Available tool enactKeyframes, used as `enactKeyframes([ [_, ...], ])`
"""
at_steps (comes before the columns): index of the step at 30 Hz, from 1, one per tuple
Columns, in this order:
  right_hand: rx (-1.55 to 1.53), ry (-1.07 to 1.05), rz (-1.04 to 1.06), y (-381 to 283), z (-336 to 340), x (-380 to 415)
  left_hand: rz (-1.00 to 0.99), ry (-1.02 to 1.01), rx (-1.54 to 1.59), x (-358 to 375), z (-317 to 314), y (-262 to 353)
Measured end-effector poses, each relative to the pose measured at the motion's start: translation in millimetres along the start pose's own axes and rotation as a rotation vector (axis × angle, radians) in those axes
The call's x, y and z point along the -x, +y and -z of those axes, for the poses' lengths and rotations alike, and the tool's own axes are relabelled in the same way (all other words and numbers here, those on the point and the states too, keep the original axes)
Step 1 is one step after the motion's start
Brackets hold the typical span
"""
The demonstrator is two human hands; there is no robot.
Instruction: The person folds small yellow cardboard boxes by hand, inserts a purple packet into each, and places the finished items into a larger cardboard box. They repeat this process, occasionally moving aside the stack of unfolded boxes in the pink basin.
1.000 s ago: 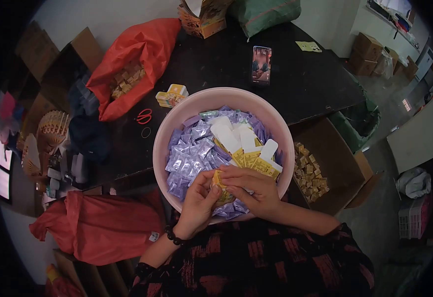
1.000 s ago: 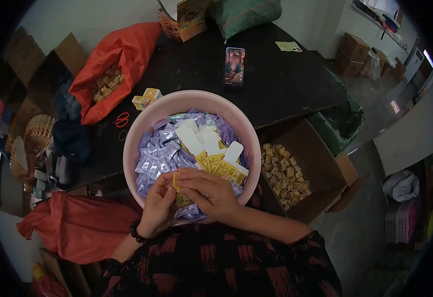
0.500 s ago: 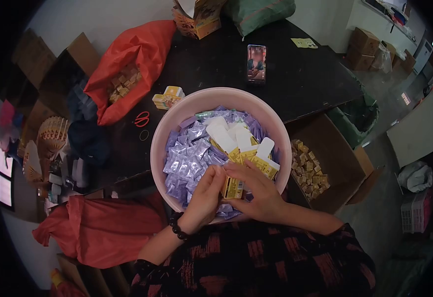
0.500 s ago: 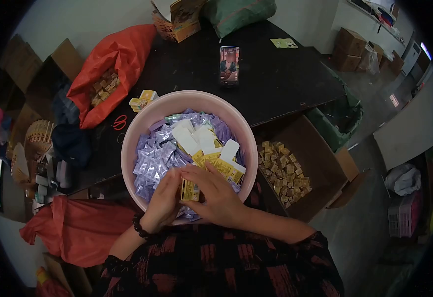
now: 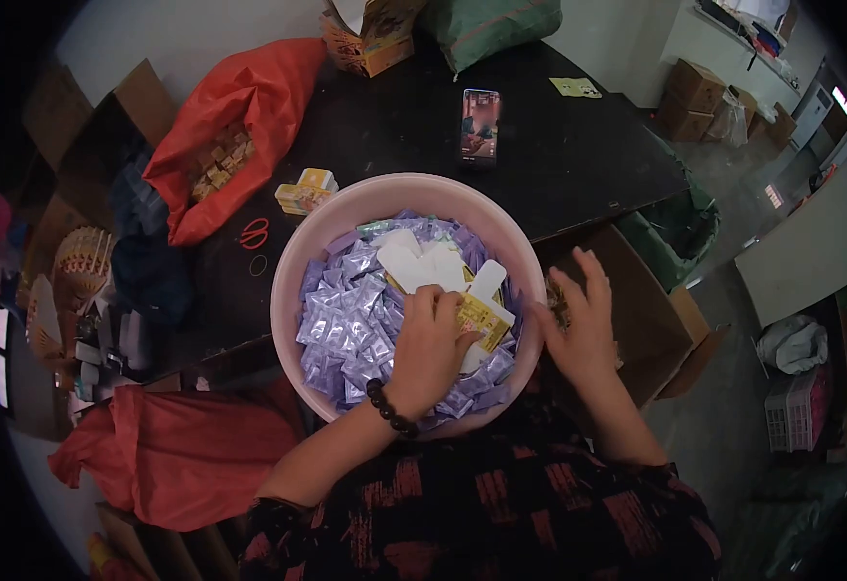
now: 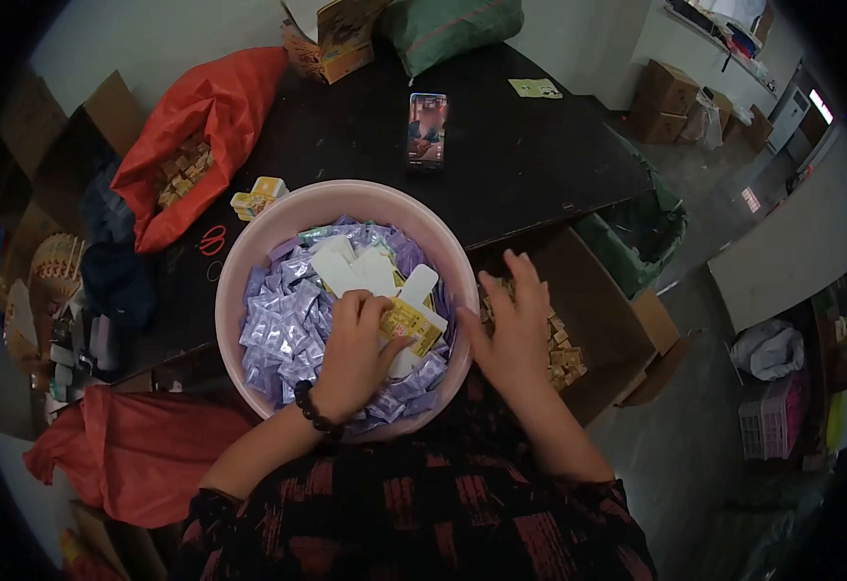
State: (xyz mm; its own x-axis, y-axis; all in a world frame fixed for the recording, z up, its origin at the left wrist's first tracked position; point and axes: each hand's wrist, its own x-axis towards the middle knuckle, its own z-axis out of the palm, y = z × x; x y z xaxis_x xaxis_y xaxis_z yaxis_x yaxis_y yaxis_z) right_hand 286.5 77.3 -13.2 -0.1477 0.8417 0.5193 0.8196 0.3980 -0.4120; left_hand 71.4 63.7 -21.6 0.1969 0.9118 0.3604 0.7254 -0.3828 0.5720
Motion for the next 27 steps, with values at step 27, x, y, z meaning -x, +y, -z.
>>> enactKeyframes([
  [27,-1.430,-0.225,-0.160,-86.4,-44.5,14.2,0.357,-0.070,1.080,43.7,61.2,-2.8],
])
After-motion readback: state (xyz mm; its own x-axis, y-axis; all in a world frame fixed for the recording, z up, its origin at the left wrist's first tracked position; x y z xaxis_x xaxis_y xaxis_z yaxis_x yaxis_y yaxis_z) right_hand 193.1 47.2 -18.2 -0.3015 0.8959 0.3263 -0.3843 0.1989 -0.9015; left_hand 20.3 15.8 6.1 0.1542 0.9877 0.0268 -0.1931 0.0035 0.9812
